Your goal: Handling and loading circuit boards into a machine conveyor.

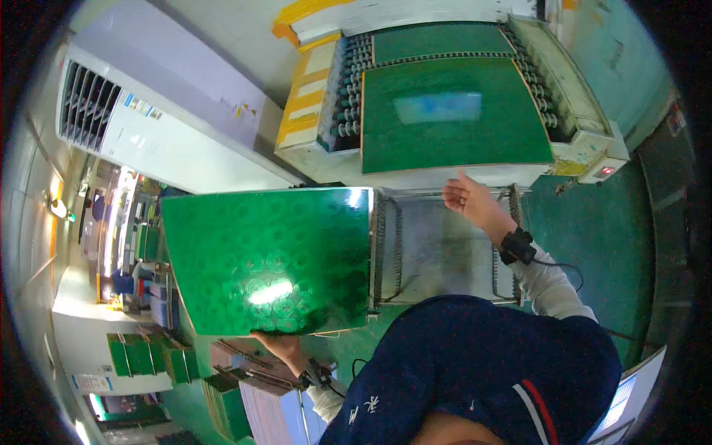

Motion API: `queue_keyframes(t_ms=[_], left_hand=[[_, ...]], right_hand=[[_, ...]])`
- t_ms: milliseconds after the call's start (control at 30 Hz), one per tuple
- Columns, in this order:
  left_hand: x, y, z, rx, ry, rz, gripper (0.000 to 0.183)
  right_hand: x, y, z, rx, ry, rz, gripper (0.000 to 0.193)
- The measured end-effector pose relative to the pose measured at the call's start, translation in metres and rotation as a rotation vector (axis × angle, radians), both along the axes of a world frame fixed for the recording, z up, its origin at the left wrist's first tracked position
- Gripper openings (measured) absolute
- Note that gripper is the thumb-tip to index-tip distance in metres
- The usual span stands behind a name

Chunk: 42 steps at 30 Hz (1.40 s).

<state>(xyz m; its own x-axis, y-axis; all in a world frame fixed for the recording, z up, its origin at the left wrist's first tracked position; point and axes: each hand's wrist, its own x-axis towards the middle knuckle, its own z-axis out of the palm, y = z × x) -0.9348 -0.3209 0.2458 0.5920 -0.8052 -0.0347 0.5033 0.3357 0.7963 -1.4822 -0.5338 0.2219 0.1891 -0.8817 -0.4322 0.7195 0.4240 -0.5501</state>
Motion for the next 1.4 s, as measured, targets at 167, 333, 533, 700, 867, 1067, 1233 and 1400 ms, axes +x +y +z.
queue_keyframes(t_ms=[167, 333, 533, 700, 867, 1067, 1233, 1400], left_hand=[[-0.020, -0.015, 0.011, -0.073, 0.098, -0.116, 0.073], [-0.046, -0.028, 0.029, -0.021, 0.065, -0.115, 0.071], [-0.054, -0.034, 0.024, 0.007, 0.065, -0.189, 0.070], [-0.059, -0.040, 0.017, 0.055, 0.109, -0.246, 0.069], [-0.071, -0.043, 0.018, 0.072, 0.003, -0.322, 0.070], [-0.080, -0.047, 0.024, 0.076, -0.043, -0.424, 0.070], [-0.097, -0.053, 0.039, 0.088, -0.048, -0.414, 0.069], [-0.099, -0.057, 0.050, 0.161, -0.340, -0.489, 0.061]], right_hand=[[0.023, 0.015, 0.021, -0.060, 0.147, 0.139, 0.048], [0.034, 0.013, 0.035, -0.193, 0.353, 0.225, 0.044], [0.039, 0.014, 0.041, -0.385, 0.511, 0.246, 0.048], [0.046, 0.019, 0.063, -0.499, 0.683, 0.265, 0.051], [0.055, 0.022, 0.083, -0.594, 0.710, 0.253, 0.052], [0.060, 0.033, 0.107, -0.611, 0.493, 0.324, 0.043], [0.058, 0.046, 0.125, -0.519, 0.561, 0.383, 0.039], [0.053, 0.048, 0.126, -0.537, 0.680, 0.317, 0.041]])
